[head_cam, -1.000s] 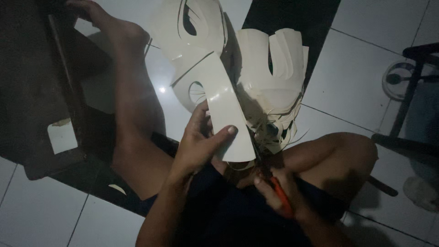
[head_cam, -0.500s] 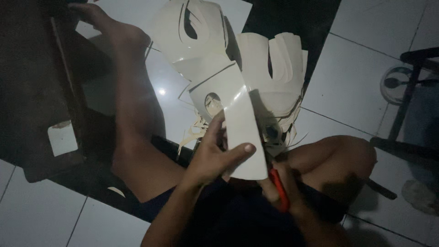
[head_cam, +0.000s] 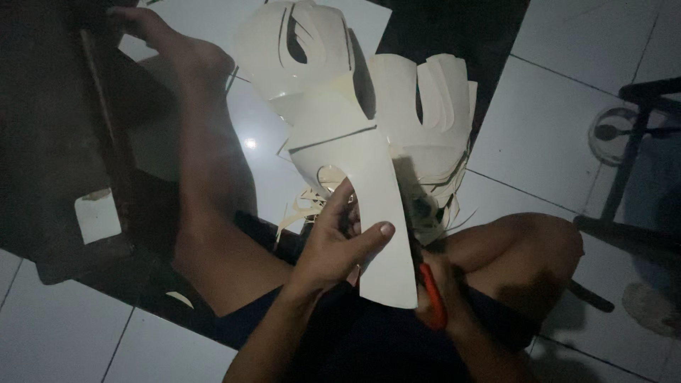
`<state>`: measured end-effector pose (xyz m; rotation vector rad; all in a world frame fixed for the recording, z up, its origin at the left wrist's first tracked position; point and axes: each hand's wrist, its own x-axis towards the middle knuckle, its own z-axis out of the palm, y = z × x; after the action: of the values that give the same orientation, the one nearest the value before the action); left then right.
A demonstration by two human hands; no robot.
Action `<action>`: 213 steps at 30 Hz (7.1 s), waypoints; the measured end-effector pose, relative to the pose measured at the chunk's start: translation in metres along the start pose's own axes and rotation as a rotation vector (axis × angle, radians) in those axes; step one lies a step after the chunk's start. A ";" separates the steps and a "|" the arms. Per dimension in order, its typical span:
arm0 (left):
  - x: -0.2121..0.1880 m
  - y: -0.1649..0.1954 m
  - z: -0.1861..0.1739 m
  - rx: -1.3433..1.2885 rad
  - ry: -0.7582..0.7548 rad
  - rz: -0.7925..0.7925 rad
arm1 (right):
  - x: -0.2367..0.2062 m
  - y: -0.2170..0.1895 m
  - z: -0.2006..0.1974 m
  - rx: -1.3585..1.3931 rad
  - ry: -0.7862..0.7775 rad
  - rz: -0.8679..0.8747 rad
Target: The person sits on the floor and uses red-handled scissors to trim the edges of a white, flexible, shoe-shaped material. They repeatedly cut small strips from the perimeter of the piece, rotating it to follow the contour, while a pile of similar cut pieces and trimmings sits nearby.
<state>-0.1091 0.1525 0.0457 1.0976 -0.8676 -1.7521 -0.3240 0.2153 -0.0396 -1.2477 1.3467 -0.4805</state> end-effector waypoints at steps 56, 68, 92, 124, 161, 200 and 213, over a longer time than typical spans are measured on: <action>0.008 -0.011 0.006 -0.039 0.236 -0.130 | -0.007 0.000 0.000 -0.093 -0.012 -0.015; 0.003 -0.016 0.014 0.096 0.134 -0.016 | -0.007 -0.005 -0.009 0.094 -0.013 -0.113; 0.015 -0.040 -0.024 0.156 0.288 -0.098 | -0.022 0.105 0.006 0.742 -0.022 0.601; 0.008 0.027 -0.034 0.459 -0.158 -0.194 | -0.033 0.022 -0.031 0.448 -0.306 0.113; 0.025 0.012 -0.023 0.700 -0.255 -0.216 | -0.014 0.002 -0.026 0.029 -0.220 0.170; 0.017 -0.023 -0.008 0.186 0.038 0.393 | -0.013 0.018 0.004 0.095 0.041 -0.026; 0.003 -0.028 0.008 0.424 0.047 0.235 | 0.005 0.007 -0.013 0.114 0.136 0.061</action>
<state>-0.1258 0.1609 0.0229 1.2407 -1.3215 -1.3761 -0.3371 0.2087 -0.0447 -1.0936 1.4469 -0.5989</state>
